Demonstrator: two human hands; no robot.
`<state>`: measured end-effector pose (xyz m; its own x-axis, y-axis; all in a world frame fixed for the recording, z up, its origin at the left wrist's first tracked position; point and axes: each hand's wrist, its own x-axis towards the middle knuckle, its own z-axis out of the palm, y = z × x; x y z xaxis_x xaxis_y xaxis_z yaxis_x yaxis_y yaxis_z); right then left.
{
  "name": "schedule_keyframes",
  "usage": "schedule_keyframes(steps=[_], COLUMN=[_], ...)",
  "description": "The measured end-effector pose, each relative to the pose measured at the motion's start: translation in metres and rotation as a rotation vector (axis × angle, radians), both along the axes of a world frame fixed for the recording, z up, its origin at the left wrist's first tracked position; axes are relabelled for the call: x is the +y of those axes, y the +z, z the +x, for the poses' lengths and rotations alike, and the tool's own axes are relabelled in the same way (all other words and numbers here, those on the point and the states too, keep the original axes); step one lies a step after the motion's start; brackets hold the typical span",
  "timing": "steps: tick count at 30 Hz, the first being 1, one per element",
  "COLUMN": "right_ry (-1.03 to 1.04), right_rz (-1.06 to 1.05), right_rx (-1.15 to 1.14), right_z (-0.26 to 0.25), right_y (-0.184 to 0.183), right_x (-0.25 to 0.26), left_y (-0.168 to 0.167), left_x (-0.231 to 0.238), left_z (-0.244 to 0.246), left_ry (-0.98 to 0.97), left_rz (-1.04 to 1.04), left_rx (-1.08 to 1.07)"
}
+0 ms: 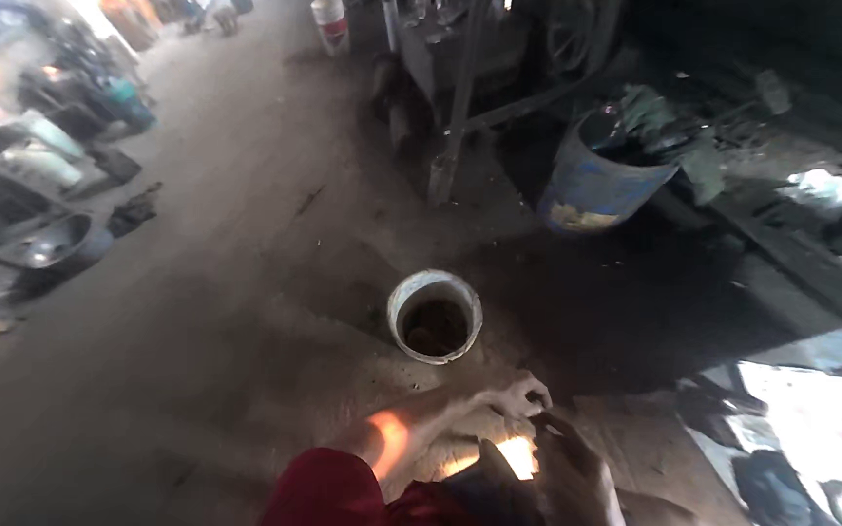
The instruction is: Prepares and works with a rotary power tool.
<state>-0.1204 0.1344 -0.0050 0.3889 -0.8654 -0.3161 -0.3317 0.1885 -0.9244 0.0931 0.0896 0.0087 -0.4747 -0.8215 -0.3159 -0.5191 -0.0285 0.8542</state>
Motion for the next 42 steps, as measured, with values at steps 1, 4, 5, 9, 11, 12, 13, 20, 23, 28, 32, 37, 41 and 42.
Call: schedule_keyframes(steps=[1,4,5,9,11,12,13,20,23,28,32,37,41,42], right_ry=[0.005,0.01,0.002,-0.003,-0.007,-0.011,-0.016,-0.006,0.01,-0.002,0.017,0.016,0.008,0.004], right_rz=[0.003,0.017,0.022,0.015,0.017,0.026,0.036,0.053,0.05,0.04,0.064,0.042,0.044,0.043], right_rx=[0.006,0.039,0.045,0.07,0.054,0.041,0.033,-0.034,-0.012,-0.041,-0.068,-0.062,-0.043,-0.039], right_z=[0.0,-0.001,0.0,0.0,0.0,0.0,-0.001,-0.005,-0.004,-0.002,0.006,-0.002,-0.005,-0.005], right_y=[0.001,-0.001,-0.001,0.002,0.002,0.003,0.004,-0.002,0.001,0.002,0.019,-0.002,-0.006,-0.007], right_x=[0.0,-0.002,-0.002,-0.005,-0.006,-0.006,-0.005,-0.001,-0.003,-0.001,0.003,-0.004,-0.005,-0.005], left_y=[-0.006,-0.018,-0.018,-0.012,-0.015,-0.016,-0.015,-0.003,-0.014,-0.008,0.013,0.006,-0.004,-0.005], left_x=[0.001,-0.003,-0.006,-0.016,-0.018,-0.018,-0.017,-0.02,-0.022,-0.019,-0.017,-0.018,-0.018,-0.017], left_z=[-0.001,-0.004,-0.005,-0.013,-0.018,-0.021,-0.024,-0.024,-0.025,-0.021,-0.004,-0.007,-0.013,-0.014], left_ry=[0.029,0.064,0.062,0.095,0.139,0.162,0.183,0.144,0.08,0.008,-0.058,0.004,0.077,0.101], left_rz=[-0.018,-0.059,-0.055,0.051,0.075,0.089,0.105,0.167,0.022,-0.103,0.032,0.077,0.104,0.108], left_rx=[0.022,-0.074,-0.137,-0.314,-0.368,-0.391,-0.409,-0.44,-0.317,-0.135,-0.135,-0.225,-0.326,-0.344])
